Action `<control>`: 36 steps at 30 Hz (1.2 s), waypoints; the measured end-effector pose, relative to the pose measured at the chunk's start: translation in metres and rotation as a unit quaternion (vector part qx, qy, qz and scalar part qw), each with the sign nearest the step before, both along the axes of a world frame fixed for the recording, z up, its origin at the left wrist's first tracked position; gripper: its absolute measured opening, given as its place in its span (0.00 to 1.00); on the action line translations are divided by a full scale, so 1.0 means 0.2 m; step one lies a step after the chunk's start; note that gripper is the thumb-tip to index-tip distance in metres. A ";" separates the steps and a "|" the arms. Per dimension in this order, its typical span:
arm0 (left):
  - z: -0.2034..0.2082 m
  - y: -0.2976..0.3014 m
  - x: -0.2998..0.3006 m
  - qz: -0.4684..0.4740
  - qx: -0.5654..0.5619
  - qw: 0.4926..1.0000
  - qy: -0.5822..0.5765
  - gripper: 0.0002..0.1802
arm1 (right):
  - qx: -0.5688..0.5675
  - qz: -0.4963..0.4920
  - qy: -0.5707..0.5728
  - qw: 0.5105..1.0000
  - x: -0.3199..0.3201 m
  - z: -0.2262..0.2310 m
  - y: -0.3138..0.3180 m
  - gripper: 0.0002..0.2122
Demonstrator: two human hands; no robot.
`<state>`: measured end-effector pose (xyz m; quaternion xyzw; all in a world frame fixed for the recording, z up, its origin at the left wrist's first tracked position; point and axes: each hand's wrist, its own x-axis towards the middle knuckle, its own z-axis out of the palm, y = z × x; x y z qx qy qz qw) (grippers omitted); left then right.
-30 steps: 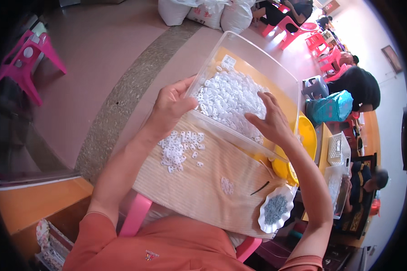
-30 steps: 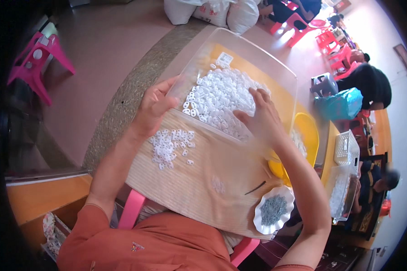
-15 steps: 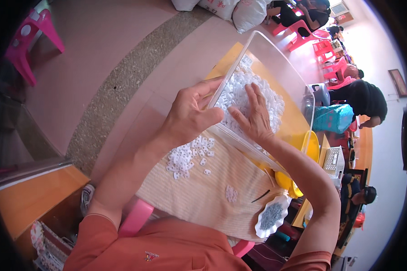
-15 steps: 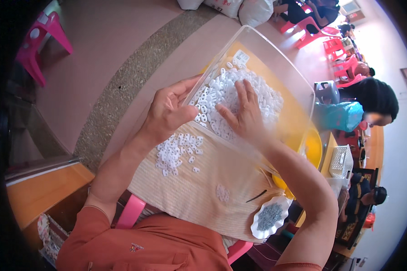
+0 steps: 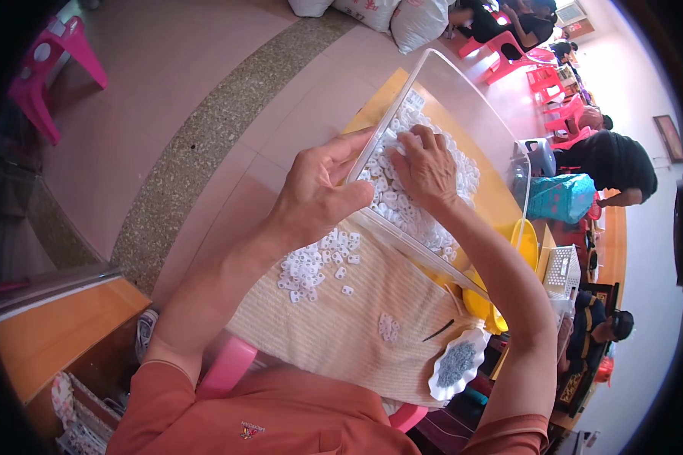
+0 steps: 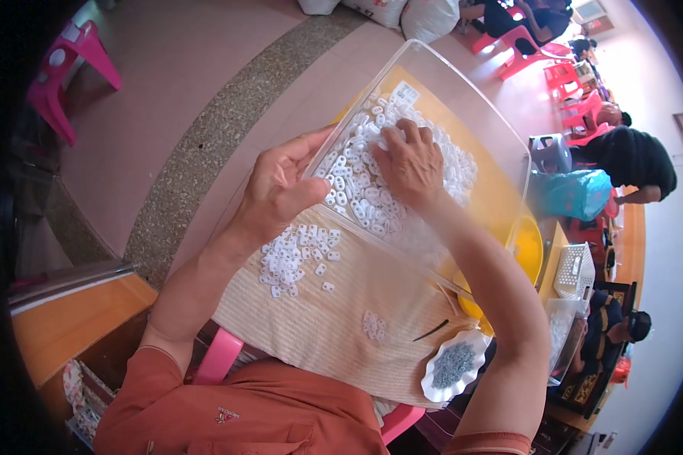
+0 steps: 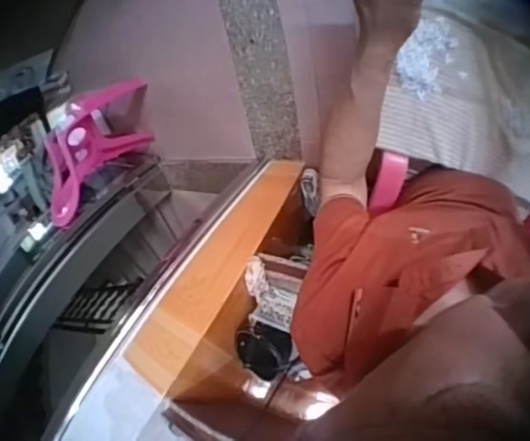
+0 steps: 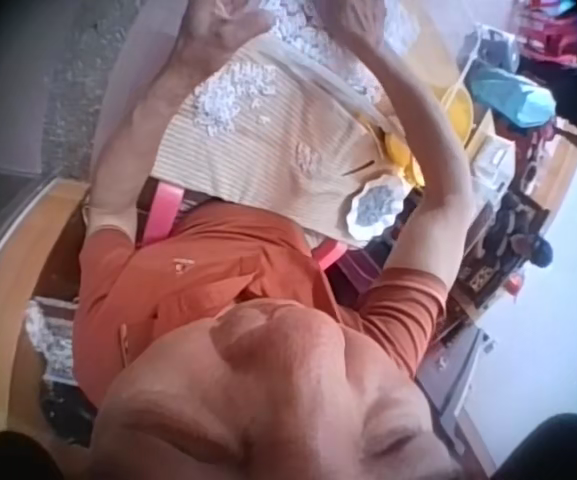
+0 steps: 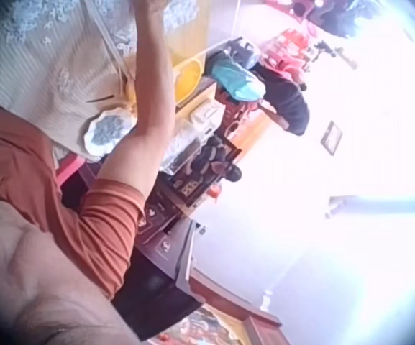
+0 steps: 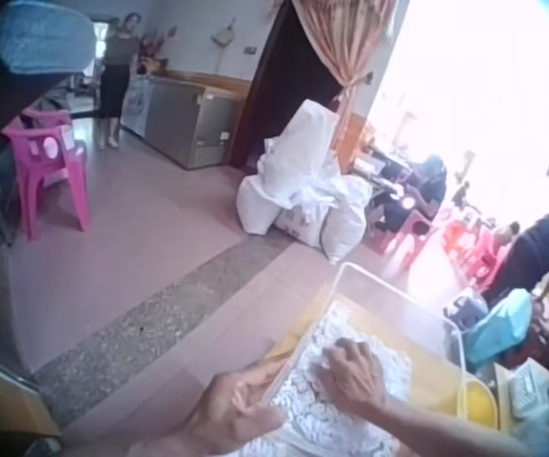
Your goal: Assembling small white plastic components by hand in a workshop setting.
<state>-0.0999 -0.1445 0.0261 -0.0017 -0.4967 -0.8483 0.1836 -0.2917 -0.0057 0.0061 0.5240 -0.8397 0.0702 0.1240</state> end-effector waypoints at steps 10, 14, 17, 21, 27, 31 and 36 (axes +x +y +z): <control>-0.01 0.03 0.01 0.021 -0.017 1.000 0.007 0.38 | 0.043 -0.008 0.018 0.999 -0.10 0.06 0.01 0.13; 0.01 0.03 0.03 0.027 -0.024 0.999 0.005 0.35 | 0.043 -0.007 0.007 0.999 -0.11 0.11 0.05 0.14; 0.02 0.03 0.04 0.025 -0.031 0.999 -0.013 0.33 | 0.071 -0.018 -0.007 0.997 -0.11 0.17 0.08 0.16; 0.02 0.03 0.02 0.052 -0.063 0.997 0.008 0.29 | 0.054 -0.016 -0.030 0.998 -0.08 0.21 0.15 0.16; -0.05 0.04 0.03 0.064 -0.093 0.993 -0.032 0.29 | 0.022 -0.054 -0.047 0.997 -0.05 0.24 0.29 0.18; -0.07 0.09 0.09 0.113 -0.130 0.985 -0.029 0.41 | -0.055 -0.069 -0.084 0.993 0.00 0.35 0.41 0.21; -0.08 0.19 0.24 0.210 -0.176 0.960 -0.050 0.38 | -0.151 -0.031 -0.198 0.968 0.25 0.55 0.55 0.19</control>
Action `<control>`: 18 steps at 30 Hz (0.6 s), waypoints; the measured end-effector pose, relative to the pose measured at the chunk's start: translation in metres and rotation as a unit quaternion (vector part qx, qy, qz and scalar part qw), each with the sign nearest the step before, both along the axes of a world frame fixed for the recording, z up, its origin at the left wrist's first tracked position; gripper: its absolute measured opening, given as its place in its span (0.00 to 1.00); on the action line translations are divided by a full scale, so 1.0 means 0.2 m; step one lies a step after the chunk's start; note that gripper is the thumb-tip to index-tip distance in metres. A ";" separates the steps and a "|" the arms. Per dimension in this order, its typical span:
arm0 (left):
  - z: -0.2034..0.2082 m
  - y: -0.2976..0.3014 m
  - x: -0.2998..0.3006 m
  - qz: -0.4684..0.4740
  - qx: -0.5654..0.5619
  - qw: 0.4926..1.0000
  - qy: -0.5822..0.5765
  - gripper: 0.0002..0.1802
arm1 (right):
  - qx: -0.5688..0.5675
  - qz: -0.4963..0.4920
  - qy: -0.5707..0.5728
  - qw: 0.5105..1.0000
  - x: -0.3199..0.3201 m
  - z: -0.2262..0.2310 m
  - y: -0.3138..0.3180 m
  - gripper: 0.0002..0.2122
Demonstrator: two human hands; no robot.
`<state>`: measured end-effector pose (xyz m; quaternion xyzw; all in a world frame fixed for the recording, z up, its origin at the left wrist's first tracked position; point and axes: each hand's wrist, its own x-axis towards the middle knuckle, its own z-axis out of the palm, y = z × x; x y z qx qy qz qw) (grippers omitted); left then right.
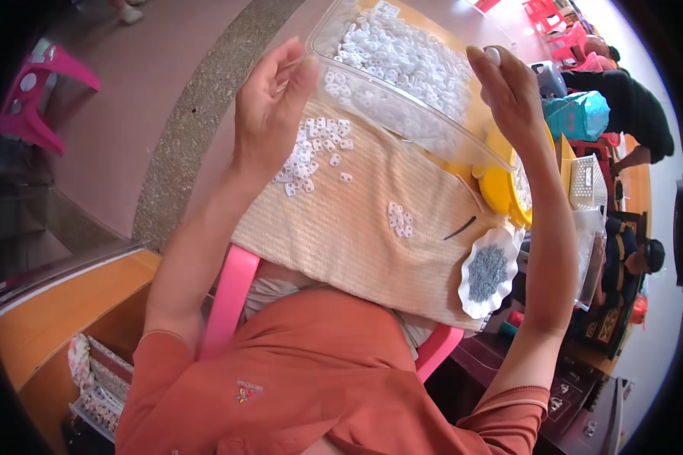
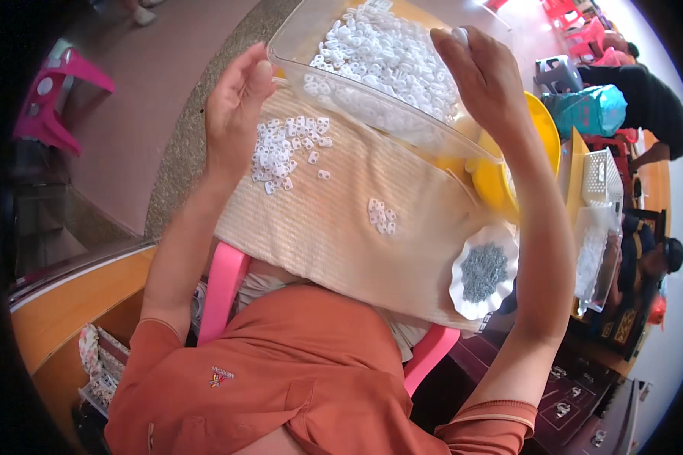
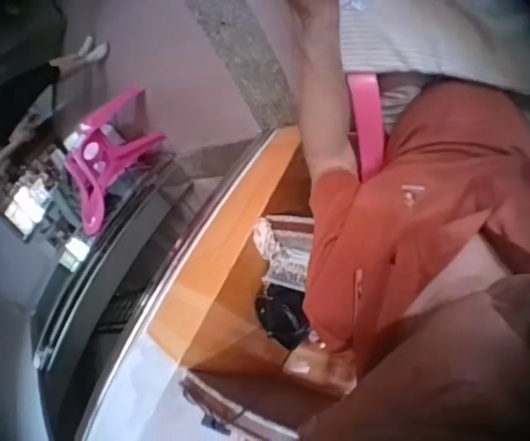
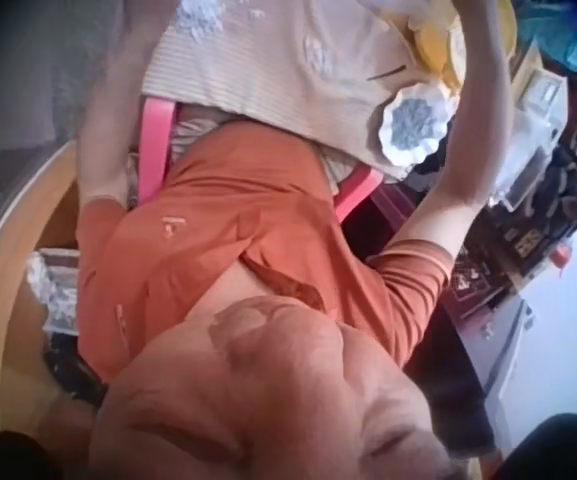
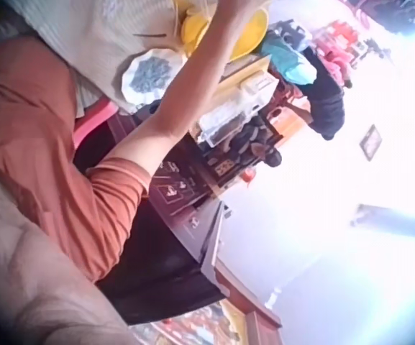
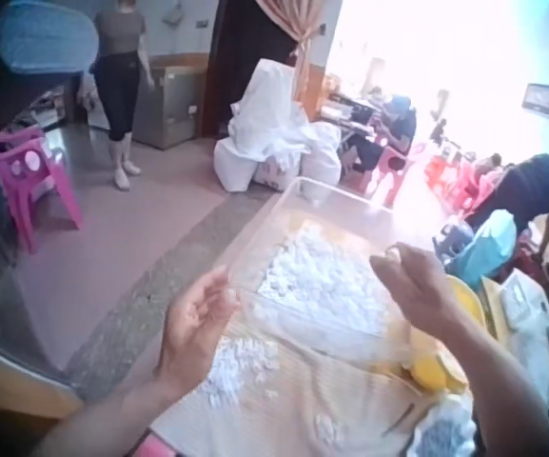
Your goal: Assembling small white plastic components by hand in a workshop setting.
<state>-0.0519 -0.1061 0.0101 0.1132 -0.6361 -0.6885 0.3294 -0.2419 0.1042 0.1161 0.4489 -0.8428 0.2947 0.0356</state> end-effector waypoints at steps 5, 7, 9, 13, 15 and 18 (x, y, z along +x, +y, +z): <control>-0.07 0.20 0.16 0.011 -0.082 0.996 -0.028 0.30 | -0.009 -0.021 -0.131 0.991 0.41 0.03 0.13 0.13; -0.06 0.26 0.21 -0.013 -0.154 0.986 -0.055 0.25 | 0.070 -0.047 -0.114 0.990 0.52 -0.04 0.19 0.13; -0.08 0.32 0.23 -0.028 -0.247 0.967 -0.055 0.21 | 0.078 -0.016 -0.094 0.992 0.58 -0.14 0.21 0.14; -0.11 0.40 0.29 -0.079 -0.366 0.926 -0.044 0.20 | 0.093 0.010 -0.112 0.989 0.57 -0.35 0.27 0.15; -0.12 0.43 0.32 -0.124 -0.405 0.905 -0.048 0.21 | 0.094 0.009 -0.108 0.990 0.57 -0.40 0.29 0.14; -0.08 0.50 0.33 -0.134 -0.466 0.875 -0.023 0.20 | 0.053 0.000 -0.132 0.990 0.56 -0.43 0.30 0.14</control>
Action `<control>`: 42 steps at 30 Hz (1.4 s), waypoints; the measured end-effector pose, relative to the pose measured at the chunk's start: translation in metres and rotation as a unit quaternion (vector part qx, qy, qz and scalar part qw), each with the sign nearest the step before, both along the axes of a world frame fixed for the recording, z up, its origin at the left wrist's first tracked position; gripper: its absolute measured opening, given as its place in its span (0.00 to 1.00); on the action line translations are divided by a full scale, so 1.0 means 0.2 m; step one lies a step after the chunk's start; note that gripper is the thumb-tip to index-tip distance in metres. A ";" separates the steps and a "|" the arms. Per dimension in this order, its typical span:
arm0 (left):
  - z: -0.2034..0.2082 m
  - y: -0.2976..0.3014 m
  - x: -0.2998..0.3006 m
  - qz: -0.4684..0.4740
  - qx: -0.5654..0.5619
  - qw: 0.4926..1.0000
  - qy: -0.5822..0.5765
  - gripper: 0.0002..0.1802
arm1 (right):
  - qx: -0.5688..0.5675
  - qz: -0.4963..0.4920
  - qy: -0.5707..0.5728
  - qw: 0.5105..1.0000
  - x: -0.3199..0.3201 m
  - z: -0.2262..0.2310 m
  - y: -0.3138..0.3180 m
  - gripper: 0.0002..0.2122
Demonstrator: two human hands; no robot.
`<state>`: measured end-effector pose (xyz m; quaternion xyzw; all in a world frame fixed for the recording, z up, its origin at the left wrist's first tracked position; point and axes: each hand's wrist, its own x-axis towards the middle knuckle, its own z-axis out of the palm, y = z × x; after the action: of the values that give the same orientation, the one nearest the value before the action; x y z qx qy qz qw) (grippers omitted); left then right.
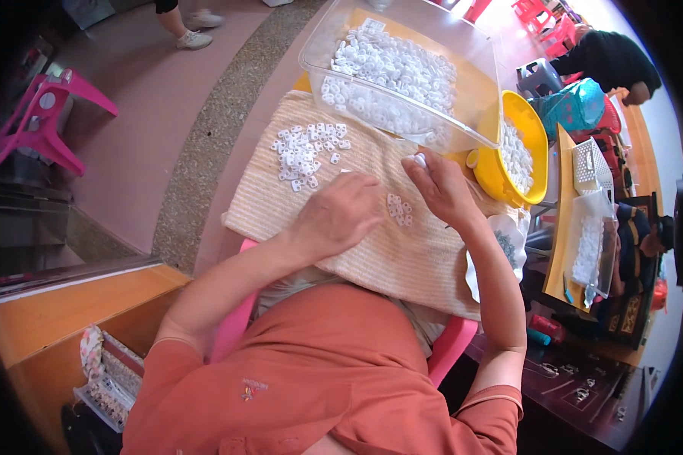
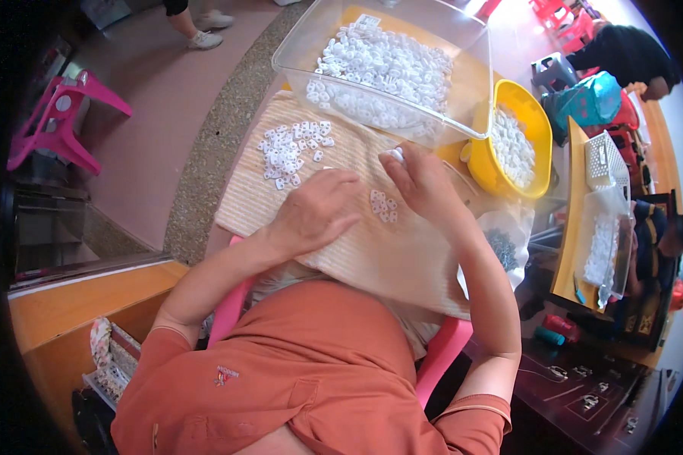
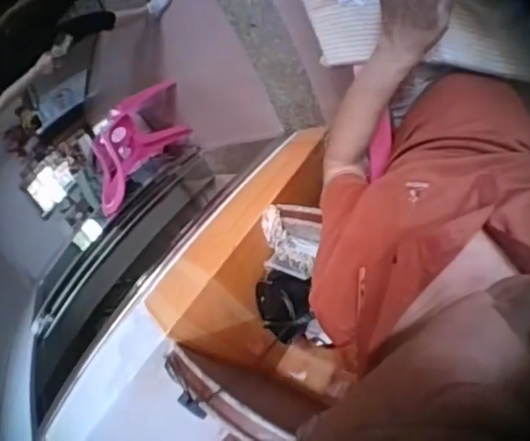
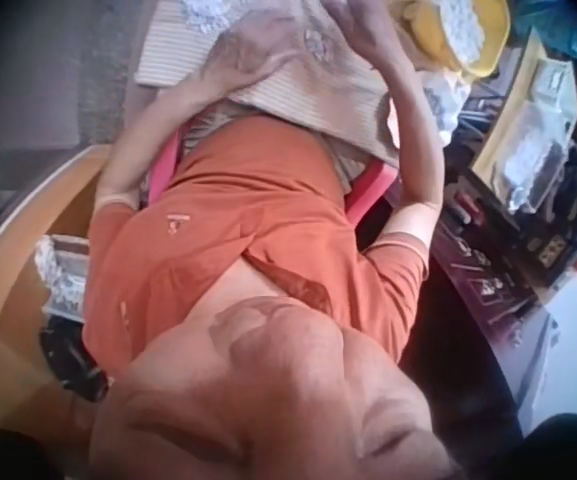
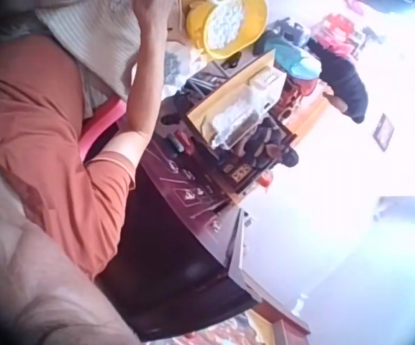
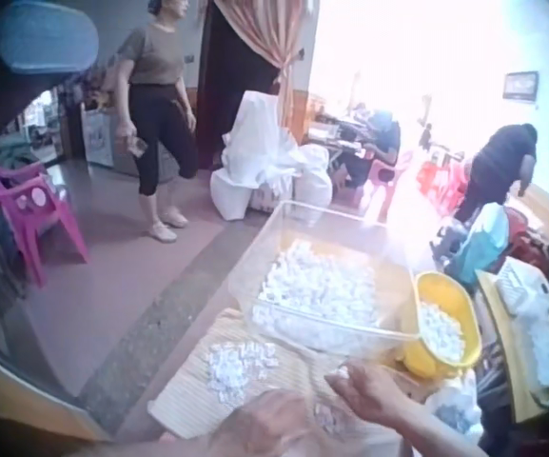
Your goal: Assembling small white plastic components by hand in a workshop setting.
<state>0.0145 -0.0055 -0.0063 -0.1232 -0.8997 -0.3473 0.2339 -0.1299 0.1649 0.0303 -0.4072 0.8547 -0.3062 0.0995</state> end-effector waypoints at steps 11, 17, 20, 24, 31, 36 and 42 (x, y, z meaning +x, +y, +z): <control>-0.04 0.16 -0.16 -0.135 -0.258 0.956 0.034 0.12 | -0.105 -0.126 -0.238 0.957 0.01 -0.03 0.12 0.15; -0.06 0.17 -0.17 -0.150 -0.286 0.943 0.083 0.07 | -0.131 -0.077 -0.223 0.963 0.04 -0.17 0.14 0.16; -0.06 0.16 -0.18 -0.172 -0.306 0.935 0.039 0.08 | -0.130 -0.070 -0.197 0.969 0.04 -0.21 0.14 0.16; -0.07 0.12 -0.18 -0.170 -0.302 0.936 0.060 0.03 | -0.097 -0.056 -0.133 0.985 0.04 -0.22 0.13 0.16; -0.04 -0.01 -0.16 -0.138 -0.327 0.933 0.065 0.03 | -0.103 -0.058 -0.126 0.985 0.06 -0.19 0.13 0.17; 0.00 -0.15 -0.13 -0.124 -0.361 0.923 0.045 0.04 | -0.089 -0.068 -0.130 0.985 0.06 -0.20 0.14 0.17; 0.03 -0.28 -0.11 -0.089 -0.405 0.909 0.046 0.04 | -0.081 -0.066 -0.126 0.987 0.06 -0.20 0.13 0.17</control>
<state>-0.0071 -0.0614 -0.0012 -0.3025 -0.9367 0.0334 0.1732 -0.1169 0.1913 -0.0098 -0.3147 0.8329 -0.4289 0.1527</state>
